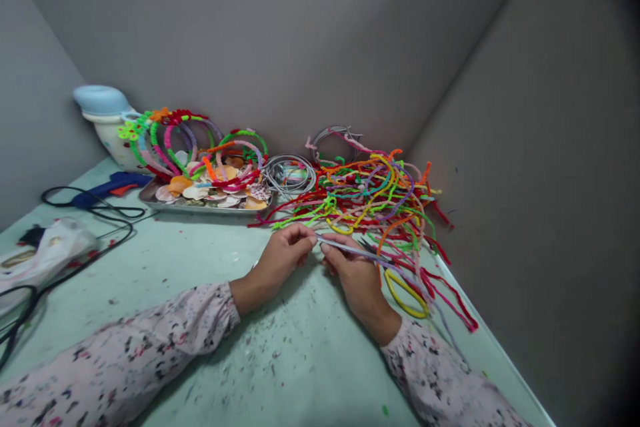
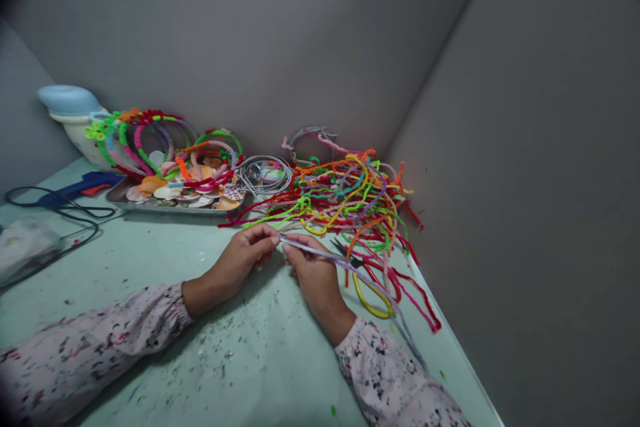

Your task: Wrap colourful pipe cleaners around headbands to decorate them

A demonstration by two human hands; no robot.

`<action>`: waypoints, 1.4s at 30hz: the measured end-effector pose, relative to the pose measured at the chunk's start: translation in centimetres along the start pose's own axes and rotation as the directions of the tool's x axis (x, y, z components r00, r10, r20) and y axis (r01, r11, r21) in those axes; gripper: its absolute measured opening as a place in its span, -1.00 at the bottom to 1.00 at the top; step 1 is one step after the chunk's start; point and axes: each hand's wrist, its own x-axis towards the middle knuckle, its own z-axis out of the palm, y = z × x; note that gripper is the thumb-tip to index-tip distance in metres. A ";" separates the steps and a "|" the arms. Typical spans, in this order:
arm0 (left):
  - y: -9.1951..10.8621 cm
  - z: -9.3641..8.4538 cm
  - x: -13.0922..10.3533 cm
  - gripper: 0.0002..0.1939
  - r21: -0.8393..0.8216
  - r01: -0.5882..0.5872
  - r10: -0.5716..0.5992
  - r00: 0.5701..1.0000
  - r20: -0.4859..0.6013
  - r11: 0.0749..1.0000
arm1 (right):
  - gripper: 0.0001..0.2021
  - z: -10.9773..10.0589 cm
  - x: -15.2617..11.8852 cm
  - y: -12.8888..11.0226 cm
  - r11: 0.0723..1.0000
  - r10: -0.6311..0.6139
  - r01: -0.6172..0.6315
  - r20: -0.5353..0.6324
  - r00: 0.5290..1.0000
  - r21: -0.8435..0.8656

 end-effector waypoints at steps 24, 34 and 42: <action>-0.3 0.2 -0.8 -0.89 0.194 -0.199 0.196 0.980 0.035 0.961 | -0.80 -0.1 -0.4 -0.1 0.994 -0.014 0.013 0.006 1.000 0.111; 0.1 0.6 -1.3 -0.88 0.304 -0.278 0.284 0.958 0.027 0.911 | -0.81 0.1 -0.4 -0.4 0.979 -0.007 0.000 0.033 0.999 0.203; 0.2 0.6 -1.6 -0.91 0.364 -0.316 0.328 0.944 0.032 0.876 | -0.82 0.1 -0.3 0.3 0.960 -0.015 -0.002 0.056 0.998 0.279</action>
